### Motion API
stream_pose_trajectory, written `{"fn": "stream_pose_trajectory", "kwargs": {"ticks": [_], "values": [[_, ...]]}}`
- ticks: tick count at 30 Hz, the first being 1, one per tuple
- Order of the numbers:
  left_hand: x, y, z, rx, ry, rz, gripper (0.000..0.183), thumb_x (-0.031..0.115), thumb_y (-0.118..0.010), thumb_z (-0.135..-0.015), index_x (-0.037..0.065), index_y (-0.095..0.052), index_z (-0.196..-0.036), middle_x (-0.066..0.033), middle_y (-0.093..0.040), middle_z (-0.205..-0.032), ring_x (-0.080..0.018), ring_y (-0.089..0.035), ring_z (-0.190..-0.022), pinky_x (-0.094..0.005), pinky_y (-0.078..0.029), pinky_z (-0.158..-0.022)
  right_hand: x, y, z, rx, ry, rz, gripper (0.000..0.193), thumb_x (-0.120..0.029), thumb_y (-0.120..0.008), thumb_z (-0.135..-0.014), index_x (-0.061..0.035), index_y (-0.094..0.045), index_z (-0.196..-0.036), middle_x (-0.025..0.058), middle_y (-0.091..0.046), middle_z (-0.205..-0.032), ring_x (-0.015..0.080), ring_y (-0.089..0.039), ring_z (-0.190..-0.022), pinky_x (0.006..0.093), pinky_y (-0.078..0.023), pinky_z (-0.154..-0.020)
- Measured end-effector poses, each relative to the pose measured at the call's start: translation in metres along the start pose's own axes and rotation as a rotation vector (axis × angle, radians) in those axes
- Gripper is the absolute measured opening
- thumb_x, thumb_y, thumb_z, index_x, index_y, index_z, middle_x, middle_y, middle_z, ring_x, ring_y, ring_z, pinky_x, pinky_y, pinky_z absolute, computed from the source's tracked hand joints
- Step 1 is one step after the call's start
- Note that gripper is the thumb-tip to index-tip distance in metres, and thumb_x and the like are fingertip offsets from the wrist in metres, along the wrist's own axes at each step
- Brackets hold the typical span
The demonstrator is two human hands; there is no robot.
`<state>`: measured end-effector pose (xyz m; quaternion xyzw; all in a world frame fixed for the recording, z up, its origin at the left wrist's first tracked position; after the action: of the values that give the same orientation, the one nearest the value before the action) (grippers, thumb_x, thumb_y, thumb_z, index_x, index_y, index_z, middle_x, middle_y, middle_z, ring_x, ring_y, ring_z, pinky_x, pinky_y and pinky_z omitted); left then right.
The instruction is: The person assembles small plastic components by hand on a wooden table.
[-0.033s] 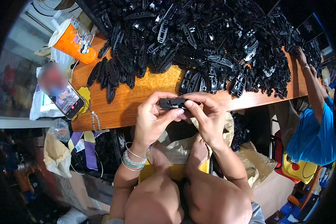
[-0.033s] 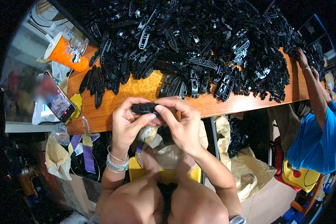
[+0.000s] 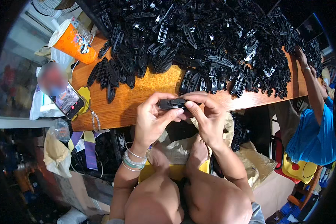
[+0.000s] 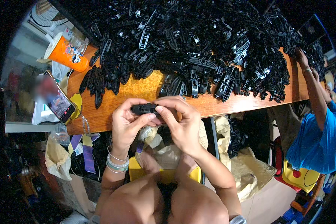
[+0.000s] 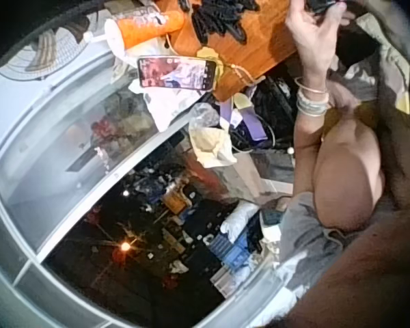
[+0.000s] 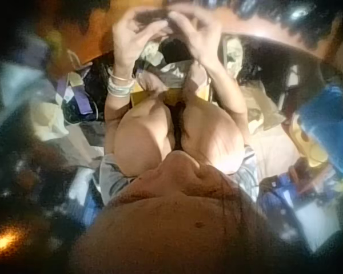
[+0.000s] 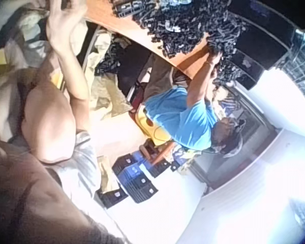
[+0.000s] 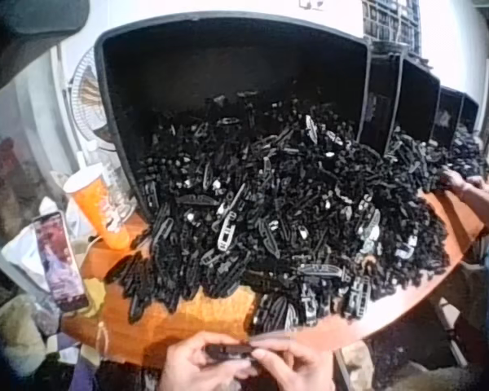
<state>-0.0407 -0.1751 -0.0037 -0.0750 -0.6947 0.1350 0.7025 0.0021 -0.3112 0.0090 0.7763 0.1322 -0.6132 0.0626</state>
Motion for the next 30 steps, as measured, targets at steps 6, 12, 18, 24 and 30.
{"fn": "stream_pose_trajectory", "kwargs": {"ticks": [6, 12, 18, 24, 30], "values": [[0.001, 0.002, 0.000, 0.070, -0.008, -0.022, 0.023, -0.004, -0.063, -0.085, -0.007, -0.054, -0.105, -0.0128, -0.065, -0.087, -0.0160, -0.066, -0.073, -0.0242, -0.056, -0.063, -0.024, 0.002, 0.001, -0.056, 0.385, 0.430, 0.017, 0.002, -0.067, -0.076, 0.0024, -0.067, -0.093, 0.0123, -0.065, -0.095, 0.0240, -0.062, -0.086, 0.0308, -0.049, -0.076], [0.006, 0.001, 0.007, 0.032, -0.014, -0.125, 0.021, -0.001, -0.064, -0.084, -0.005, -0.057, -0.103, -0.0070, -0.063, -0.080, -0.0087, -0.061, -0.063, -0.0202, -0.050, -0.055, -0.010, 0.007, 0.010, -0.094, -0.064, 0.325, 0.021, -0.004, -0.071, -0.077, 0.0025, -0.066, -0.096, 0.0117, -0.065, -0.092, 0.0192, -0.064, -0.077, 0.0277, -0.051, -0.069], [0.002, -0.001, 0.008, -0.163, 0.089, -0.139, 0.016, 0.005, -0.058, -0.089, -0.007, -0.065, -0.097, -0.0112, -0.067, -0.082, -0.0132, -0.064, -0.070, -0.0228, -0.052, -0.062, -0.012, 0.010, 0.017, -0.246, 0.035, 0.359, 0.019, -0.006, -0.071, -0.079, 0.0038, -0.066, -0.094, 0.0106, -0.065, -0.083, 0.0147, -0.064, -0.070, 0.0247, -0.051, -0.062], [-0.003, 0.022, -0.026, -0.014, -0.073, -0.539, 0.018, 0.011, -0.063, -0.088, -0.006, -0.065, -0.089, -0.0071, -0.063, -0.084, -0.0106, -0.060, -0.070, -0.0234, -0.048, -0.062, 0.005, 0.009, 0.015, -0.338, -0.332, 0.050, 0.013, -0.004, -0.065, -0.085, 0.0051, -0.066, -0.094, 0.0098, -0.065, -0.085, 0.0132, -0.064, -0.066, 0.0240, -0.051, -0.056], [0.004, -0.011, -0.065, 0.155, -0.372, -1.048, 0.028, 0.022, -0.074, -0.078, -0.003, -0.063, -0.082, -0.0089, -0.054, -0.068, -0.0184, -0.052, -0.056, -0.0305, -0.043, -0.053, -0.014, 0.032, -0.061, 0.125, 0.344, 1.082, 0.013, -0.009, -0.067, -0.076, 0.0001, -0.066, -0.085, 0.0116, -0.058, -0.085, 0.0278, -0.055, -0.082, 0.0384, -0.044, -0.071]]}}
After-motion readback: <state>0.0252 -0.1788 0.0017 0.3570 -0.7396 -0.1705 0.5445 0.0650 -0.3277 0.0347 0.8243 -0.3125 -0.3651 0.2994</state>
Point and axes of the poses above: each hand's wrist, its own z-axis away from the middle knuckle, its own y-axis out of the back of the hand, x = y × z, the point moved 7 cm from there along -z, towards the middle knuckle
